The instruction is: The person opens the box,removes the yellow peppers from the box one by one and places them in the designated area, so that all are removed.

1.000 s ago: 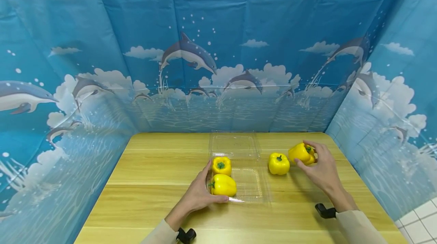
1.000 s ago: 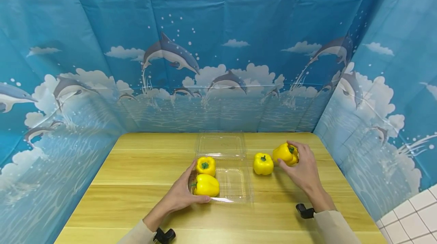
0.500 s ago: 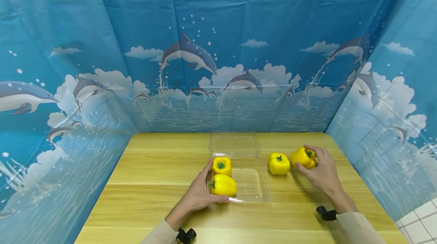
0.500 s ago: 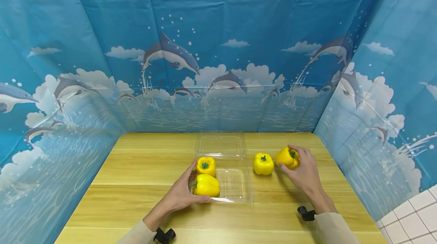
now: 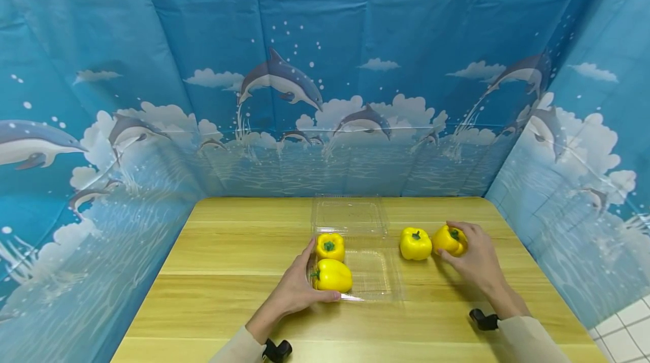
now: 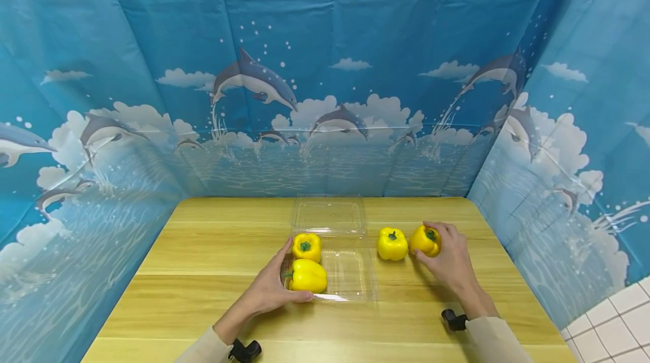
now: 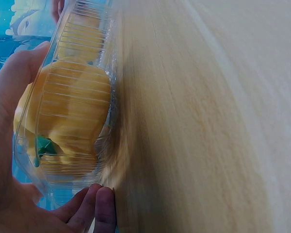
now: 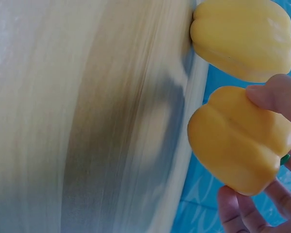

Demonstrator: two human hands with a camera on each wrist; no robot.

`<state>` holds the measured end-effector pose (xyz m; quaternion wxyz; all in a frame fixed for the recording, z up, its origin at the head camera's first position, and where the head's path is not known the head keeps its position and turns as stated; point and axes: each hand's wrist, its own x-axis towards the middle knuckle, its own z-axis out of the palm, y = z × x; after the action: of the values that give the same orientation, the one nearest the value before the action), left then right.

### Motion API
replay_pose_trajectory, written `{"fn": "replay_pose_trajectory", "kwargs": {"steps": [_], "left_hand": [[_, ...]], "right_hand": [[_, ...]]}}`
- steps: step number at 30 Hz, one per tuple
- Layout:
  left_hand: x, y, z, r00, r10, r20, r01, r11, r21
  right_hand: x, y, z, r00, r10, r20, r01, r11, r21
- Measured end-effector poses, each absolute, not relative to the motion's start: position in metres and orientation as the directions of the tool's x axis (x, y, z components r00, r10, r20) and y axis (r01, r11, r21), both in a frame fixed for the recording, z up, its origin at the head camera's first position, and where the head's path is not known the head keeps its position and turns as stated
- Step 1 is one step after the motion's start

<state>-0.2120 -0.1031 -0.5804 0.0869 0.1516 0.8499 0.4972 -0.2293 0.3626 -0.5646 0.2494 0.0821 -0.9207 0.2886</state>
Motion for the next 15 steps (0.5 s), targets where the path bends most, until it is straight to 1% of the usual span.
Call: {"fn": "replay_pose_trajectory", "kwargs": {"steps": [8,15], "left_hand": [[-0.2126,-0.1024,-0.5820,-0.939,0.345,0.011,0.178,0.456,0.872],[-0.2138,-0.1023,-0.5824,-0.938,0.348,0.013,0.181,0.455,0.872]], "right_hand": [[-0.2262,0.3601,-0.5690,-0.884,-0.025,0.466,-0.276,0.834,-0.478],[-0.2261,0.3595,-0.5693,-0.870,-0.067,0.488,-0.305,0.852,-0.426]]}}
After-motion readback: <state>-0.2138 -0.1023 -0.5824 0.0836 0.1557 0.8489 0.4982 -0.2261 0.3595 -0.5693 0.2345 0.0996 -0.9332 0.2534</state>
